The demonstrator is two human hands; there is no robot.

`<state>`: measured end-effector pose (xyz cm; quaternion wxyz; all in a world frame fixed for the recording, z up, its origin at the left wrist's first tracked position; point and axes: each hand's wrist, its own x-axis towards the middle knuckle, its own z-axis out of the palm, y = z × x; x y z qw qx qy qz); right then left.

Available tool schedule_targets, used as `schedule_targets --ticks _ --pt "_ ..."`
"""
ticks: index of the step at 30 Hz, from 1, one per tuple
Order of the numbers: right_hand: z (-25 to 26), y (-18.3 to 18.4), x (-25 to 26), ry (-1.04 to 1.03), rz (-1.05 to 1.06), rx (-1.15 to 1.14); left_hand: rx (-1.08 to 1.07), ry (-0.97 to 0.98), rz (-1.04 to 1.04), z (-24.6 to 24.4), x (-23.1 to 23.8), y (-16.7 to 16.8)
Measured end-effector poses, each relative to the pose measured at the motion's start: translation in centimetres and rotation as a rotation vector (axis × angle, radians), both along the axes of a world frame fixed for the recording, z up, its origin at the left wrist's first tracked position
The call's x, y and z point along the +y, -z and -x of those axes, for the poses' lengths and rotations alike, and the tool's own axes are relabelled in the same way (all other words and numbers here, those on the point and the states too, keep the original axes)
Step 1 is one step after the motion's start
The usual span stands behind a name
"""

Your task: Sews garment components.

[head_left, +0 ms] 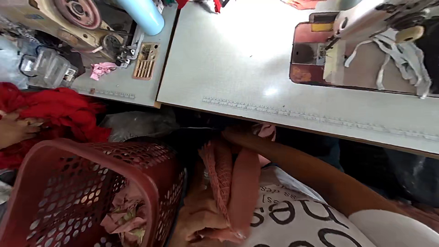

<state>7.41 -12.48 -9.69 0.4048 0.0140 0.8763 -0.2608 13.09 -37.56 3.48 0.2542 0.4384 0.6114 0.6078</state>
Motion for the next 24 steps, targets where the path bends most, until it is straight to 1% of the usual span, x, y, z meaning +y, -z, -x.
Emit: schedule_targets --ticks 2,5,6,8,9,10,12,14,16,19,22,24 --pt "-0.2 0.9 -1.3 -0.047 -0.052 -0.051 0.016 -0.033 0.002 0.1 -0.2 0.3" --pt "-0.8 4.1 -2.2 -0.036 -0.106 -0.033 0.034 -0.064 -0.053 0.3 -0.5 1.4" --pt "-0.6 4.5 -2.1 -0.012 -0.095 -0.032 0.043 -0.071 -0.057 0.5 -0.3 1.1" --pt "0.3 4.2 -1.6 0.057 -0.038 -0.070 0.026 -0.104 -0.025 0.7 0.6 -0.9" --pt "1.0 4.1 -1.2 0.058 -0.018 -0.098 0.022 -0.146 -0.003 0.6 1.1 -2.1" --pt "1.8 4.0 -0.8 0.024 -0.017 -0.132 0.009 -0.158 -0.001 0.6 1.2 -2.2" --pt "2.8 4.2 -0.2 -0.065 -0.038 -0.181 -0.031 -0.139 -0.022 0.9 1.0 -0.6" --pt "3.3 4.6 0.1 -0.104 -0.060 -0.205 -0.060 -0.067 -0.069 1.5 1.1 0.5" --pt "3.2 4.1 0.2 -0.093 -0.080 -0.213 -0.077 -0.024 -0.085 1.7 1.4 0.6" --pt "1.7 2.7 -0.3 0.004 -0.076 -0.133 -0.073 -0.007 -0.083 1.9 1.5 0.4" --pt "0.2 1.5 -0.8 -0.045 -0.107 -0.035 -0.079 -0.011 -0.080 2.3 1.3 0.6" --pt "-0.4 0.4 -0.7 -0.047 -0.140 -0.037 -0.064 -0.032 -0.067 2.5 1.2 0.5"
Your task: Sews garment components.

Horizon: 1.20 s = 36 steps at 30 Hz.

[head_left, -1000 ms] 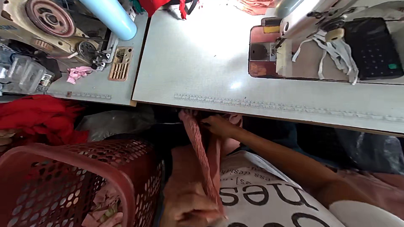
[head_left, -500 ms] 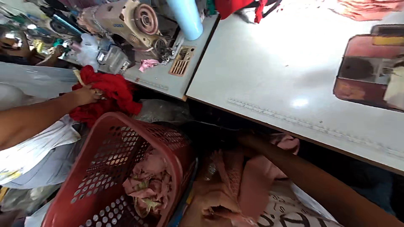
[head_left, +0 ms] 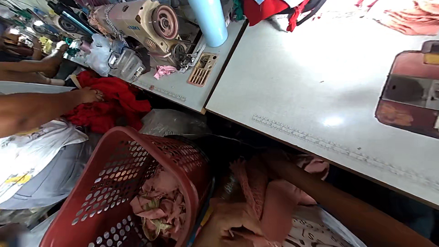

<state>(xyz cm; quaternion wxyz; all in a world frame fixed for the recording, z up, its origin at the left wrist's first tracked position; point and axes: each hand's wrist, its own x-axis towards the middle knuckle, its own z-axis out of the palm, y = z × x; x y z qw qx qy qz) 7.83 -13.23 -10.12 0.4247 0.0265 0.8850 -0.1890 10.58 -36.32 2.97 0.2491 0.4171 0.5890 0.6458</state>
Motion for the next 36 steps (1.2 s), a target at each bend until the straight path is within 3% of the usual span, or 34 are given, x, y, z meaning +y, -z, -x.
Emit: schedule_targets --ticks 4,8,11,15,21,26,31,36 --pt "-2.7 -0.8 2.1 0.088 -0.014 0.069 0.011 0.006 0.026 0.4 -0.2 0.0" --pt "-7.0 1.6 4.6 0.293 0.109 0.425 -0.003 0.028 0.055 0.7 0.0 0.3" --pt "-8.9 2.1 5.9 0.450 0.143 0.535 -0.002 0.041 0.072 0.9 0.3 0.6" --pt "-9.3 2.2 7.3 0.542 0.208 0.460 0.006 0.062 0.097 1.0 0.8 0.7" --pt "-6.5 0.3 7.3 0.443 0.158 0.215 0.036 0.007 0.145 0.8 0.8 0.9" --pt "-5.0 -1.0 6.0 0.373 0.209 0.199 0.076 -0.198 0.220 0.3 1.3 0.8" --pt "-6.7 -3.8 5.4 0.513 0.527 0.574 0.178 -0.369 0.208 1.1 2.6 -0.7" --pt "-8.7 -8.9 6.3 0.591 0.597 0.943 0.309 -0.361 0.018 2.9 5.1 -4.5"
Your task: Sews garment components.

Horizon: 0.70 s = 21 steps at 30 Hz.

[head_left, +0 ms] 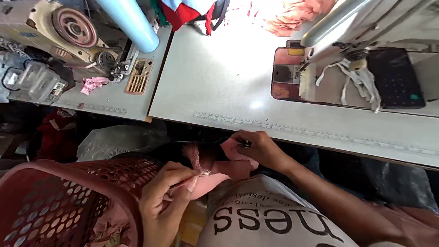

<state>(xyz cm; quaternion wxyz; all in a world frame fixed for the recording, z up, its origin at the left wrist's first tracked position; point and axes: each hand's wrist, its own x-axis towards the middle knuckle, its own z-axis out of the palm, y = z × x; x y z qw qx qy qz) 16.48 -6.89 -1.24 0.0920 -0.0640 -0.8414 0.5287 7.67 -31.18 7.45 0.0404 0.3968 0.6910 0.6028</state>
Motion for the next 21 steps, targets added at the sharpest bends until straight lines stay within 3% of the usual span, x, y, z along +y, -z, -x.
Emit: schedule_targets --ticks 8,10,15,21 --pt "0.8 -7.7 5.5 0.425 0.002 0.358 0.068 0.545 -0.210 -0.9 6.0 -7.2" --pt "0.8 -9.5 5.5 0.456 0.065 0.456 0.072 0.488 -0.159 -0.8 8.3 -7.4" --pt "-1.1 -11.6 5.0 0.303 0.225 0.547 -0.044 0.258 0.030 1.8 14.6 -5.3" --pt "-3.2 -11.6 6.3 0.320 0.208 0.535 -0.102 0.249 0.060 1.4 17.1 -5.9"
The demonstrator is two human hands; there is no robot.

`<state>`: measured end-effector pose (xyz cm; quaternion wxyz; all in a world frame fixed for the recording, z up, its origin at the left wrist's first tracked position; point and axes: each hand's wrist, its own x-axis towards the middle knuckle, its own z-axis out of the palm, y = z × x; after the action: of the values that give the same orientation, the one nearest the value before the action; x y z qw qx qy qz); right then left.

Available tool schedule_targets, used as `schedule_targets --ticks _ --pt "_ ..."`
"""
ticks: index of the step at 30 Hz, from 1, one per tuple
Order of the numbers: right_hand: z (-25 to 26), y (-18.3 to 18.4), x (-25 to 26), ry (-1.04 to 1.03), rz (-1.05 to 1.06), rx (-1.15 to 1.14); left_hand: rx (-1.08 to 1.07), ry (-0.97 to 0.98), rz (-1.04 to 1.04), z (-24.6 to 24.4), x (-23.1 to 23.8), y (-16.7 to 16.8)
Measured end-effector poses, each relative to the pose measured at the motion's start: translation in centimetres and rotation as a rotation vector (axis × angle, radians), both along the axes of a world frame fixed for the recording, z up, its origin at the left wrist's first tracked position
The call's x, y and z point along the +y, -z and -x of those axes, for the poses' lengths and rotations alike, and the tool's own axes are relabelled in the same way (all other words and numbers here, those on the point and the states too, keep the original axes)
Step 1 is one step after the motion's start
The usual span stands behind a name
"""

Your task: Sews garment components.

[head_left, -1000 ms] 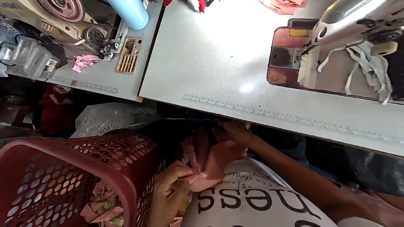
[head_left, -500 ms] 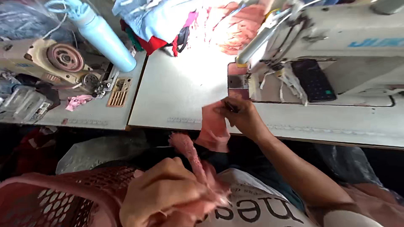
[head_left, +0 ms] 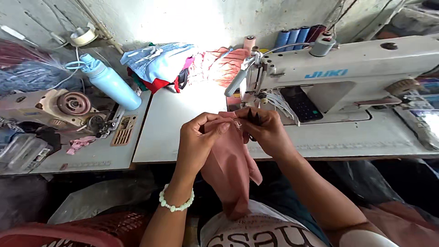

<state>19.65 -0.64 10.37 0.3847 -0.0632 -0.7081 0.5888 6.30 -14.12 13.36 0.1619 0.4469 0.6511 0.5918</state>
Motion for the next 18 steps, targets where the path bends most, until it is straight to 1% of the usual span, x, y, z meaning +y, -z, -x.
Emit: schedule_targets --ticks 3,10,16,18 --pt "-0.5 0.3 0.6 0.013 0.003 0.006 -0.024 0.017 -0.003 -0.5 0.9 -0.1" --pt "-1.2 0.5 1.2 0.049 0.103 0.029 -0.059 0.031 0.032 -1.1 2.3 -0.1" --pt "-1.7 0.4 1.9 0.002 0.054 0.054 -0.044 0.015 0.018 -1.3 3.0 -0.1" --pt "-1.6 0.5 1.9 0.035 0.040 0.062 -0.055 0.019 0.006 -1.6 3.1 -0.1"
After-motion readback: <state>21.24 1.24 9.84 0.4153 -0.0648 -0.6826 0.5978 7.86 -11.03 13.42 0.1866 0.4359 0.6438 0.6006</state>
